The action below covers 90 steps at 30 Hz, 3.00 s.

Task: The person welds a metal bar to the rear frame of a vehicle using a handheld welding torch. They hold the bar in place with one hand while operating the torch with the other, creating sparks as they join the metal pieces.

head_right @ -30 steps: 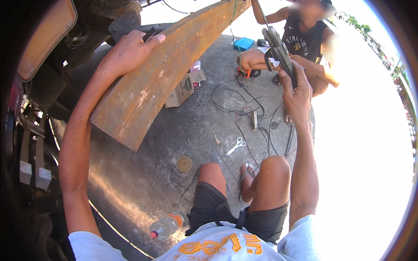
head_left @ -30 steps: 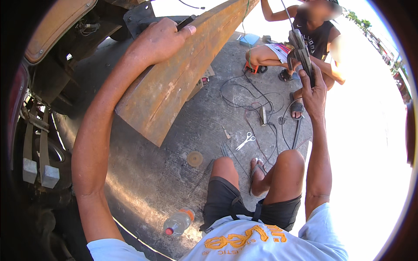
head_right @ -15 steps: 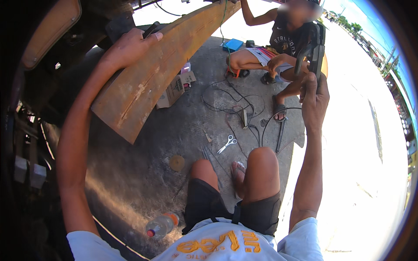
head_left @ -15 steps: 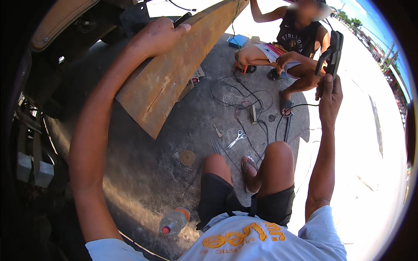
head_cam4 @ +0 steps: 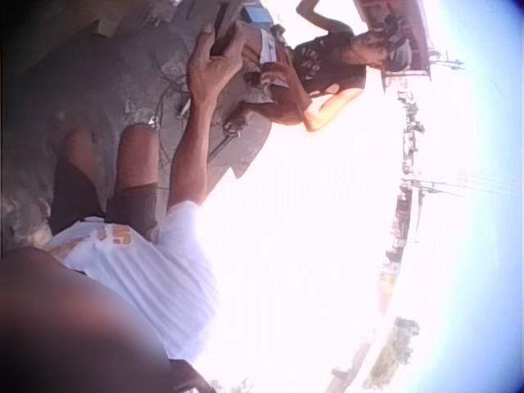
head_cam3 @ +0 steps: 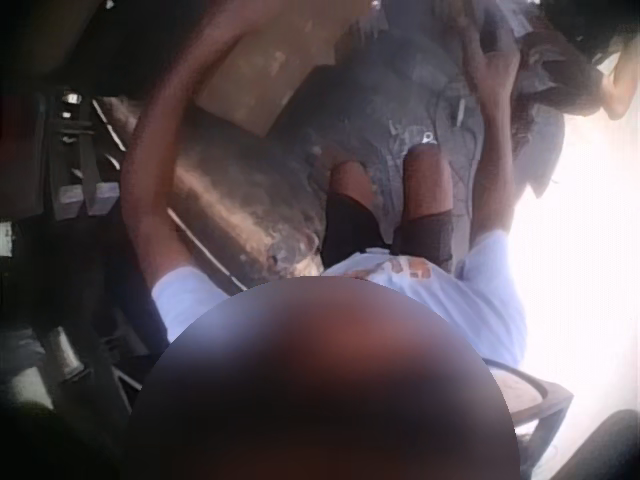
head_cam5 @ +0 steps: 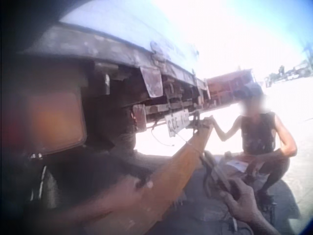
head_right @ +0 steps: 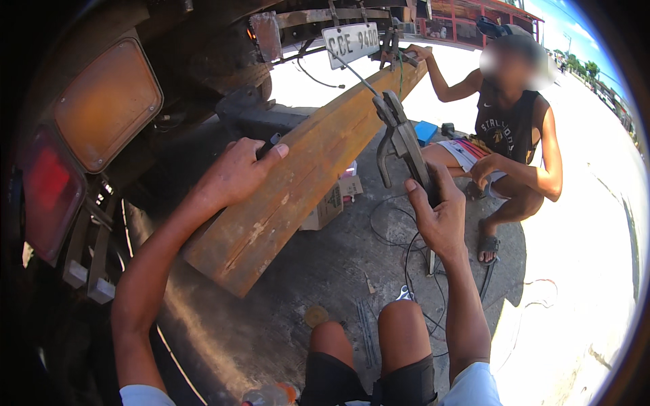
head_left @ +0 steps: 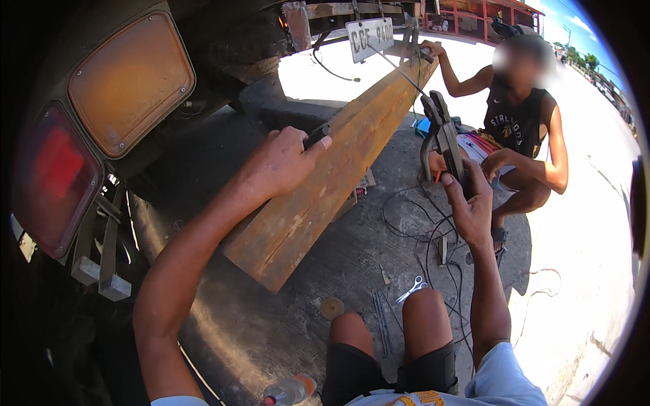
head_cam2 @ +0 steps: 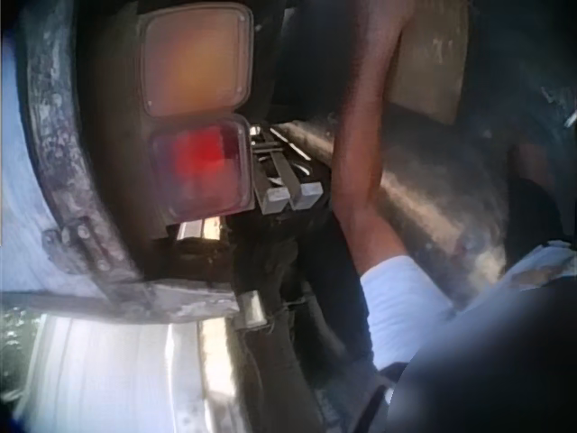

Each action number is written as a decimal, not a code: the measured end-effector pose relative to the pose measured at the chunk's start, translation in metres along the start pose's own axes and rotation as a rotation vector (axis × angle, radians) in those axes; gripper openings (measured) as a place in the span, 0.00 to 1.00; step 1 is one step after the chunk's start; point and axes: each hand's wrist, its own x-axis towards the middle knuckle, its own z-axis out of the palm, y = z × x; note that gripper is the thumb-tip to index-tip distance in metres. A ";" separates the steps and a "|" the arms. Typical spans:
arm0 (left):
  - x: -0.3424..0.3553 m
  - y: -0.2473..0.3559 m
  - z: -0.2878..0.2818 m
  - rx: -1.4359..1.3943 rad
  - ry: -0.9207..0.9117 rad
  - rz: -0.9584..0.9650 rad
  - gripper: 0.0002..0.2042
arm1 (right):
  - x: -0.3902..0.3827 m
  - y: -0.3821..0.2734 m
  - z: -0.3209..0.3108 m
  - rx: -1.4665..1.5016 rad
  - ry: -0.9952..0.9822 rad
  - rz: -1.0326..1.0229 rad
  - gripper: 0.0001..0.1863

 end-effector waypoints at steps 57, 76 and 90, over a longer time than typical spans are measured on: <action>-0.010 0.027 0.006 0.107 0.025 -0.160 0.26 | 0.196 -0.014 0.177 0.223 -0.214 -0.754 0.24; -0.006 0.038 0.000 0.143 0.030 -0.165 0.28 | 0.198 -0.005 0.175 0.202 -0.237 -0.789 0.20; -0.015 0.041 -0.004 0.287 0.061 -0.046 0.24 | 0.193 -0.007 0.172 0.177 -0.257 -0.721 0.23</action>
